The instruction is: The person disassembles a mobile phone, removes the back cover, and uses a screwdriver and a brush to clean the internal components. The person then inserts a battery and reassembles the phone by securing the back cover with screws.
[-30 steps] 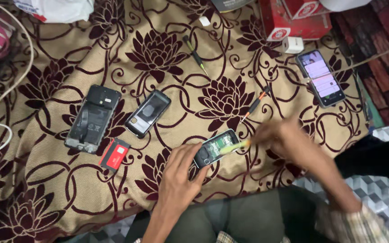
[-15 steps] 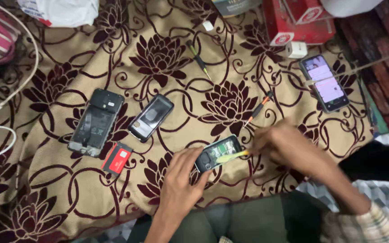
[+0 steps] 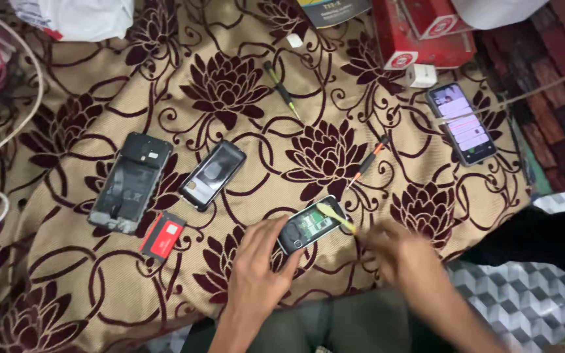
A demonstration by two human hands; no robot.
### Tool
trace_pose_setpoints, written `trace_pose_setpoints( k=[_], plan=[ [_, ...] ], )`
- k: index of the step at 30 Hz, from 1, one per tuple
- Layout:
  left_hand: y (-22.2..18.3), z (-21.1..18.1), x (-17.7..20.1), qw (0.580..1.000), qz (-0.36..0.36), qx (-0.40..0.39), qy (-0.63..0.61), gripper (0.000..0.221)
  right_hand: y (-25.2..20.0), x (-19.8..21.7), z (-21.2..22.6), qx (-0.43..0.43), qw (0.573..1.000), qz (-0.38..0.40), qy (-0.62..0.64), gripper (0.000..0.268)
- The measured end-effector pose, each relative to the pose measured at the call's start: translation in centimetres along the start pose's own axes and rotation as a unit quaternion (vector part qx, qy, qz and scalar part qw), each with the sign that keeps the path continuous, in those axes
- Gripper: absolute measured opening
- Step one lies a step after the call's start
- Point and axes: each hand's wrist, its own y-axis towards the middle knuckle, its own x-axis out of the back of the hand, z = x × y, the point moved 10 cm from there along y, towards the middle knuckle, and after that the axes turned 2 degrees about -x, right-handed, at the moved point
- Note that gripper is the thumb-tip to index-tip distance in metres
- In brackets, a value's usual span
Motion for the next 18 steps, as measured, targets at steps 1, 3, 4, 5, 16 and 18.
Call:
trace_pose_setpoints(
  k=[1,3,4,5,16,18],
  plan=[
    [-0.2,0.0,0.2,1.000,0.002,-0.002,0.005,0.059,-1.3,-0.6,-0.3,-0.021,1.000,-0.013,0.013,0.047],
    [-0.6,0.0,0.0,1.000,0.007,-0.004,0.010,0.058,-3.9,-1.4,-1.5,-0.068,0.996,-0.036,0.036,0.032],
    [-0.9,0.1,0.0,1.000,0.005,-0.002,0.013,0.058,-5.0,-3.2,-2.7,-0.129,0.992,0.005,0.010,0.036],
    [-1.0,0.1,-0.1,1.000,0.004,-0.003,0.014,0.058,-6.1,-4.9,-3.6,-0.193,0.980,0.042,-0.018,0.041],
    [-0.8,-0.8,0.1,1.000,0.015,0.007,0.005,0.057,-5.4,-2.8,-0.9,-0.156,0.977,-0.140,0.036,0.045],
    [-0.6,-0.7,0.6,0.999,0.043,0.026,-0.019,0.061,-5.4,-2.2,-2.2,-0.210,0.963,-0.161,0.048,0.030]
  ],
)
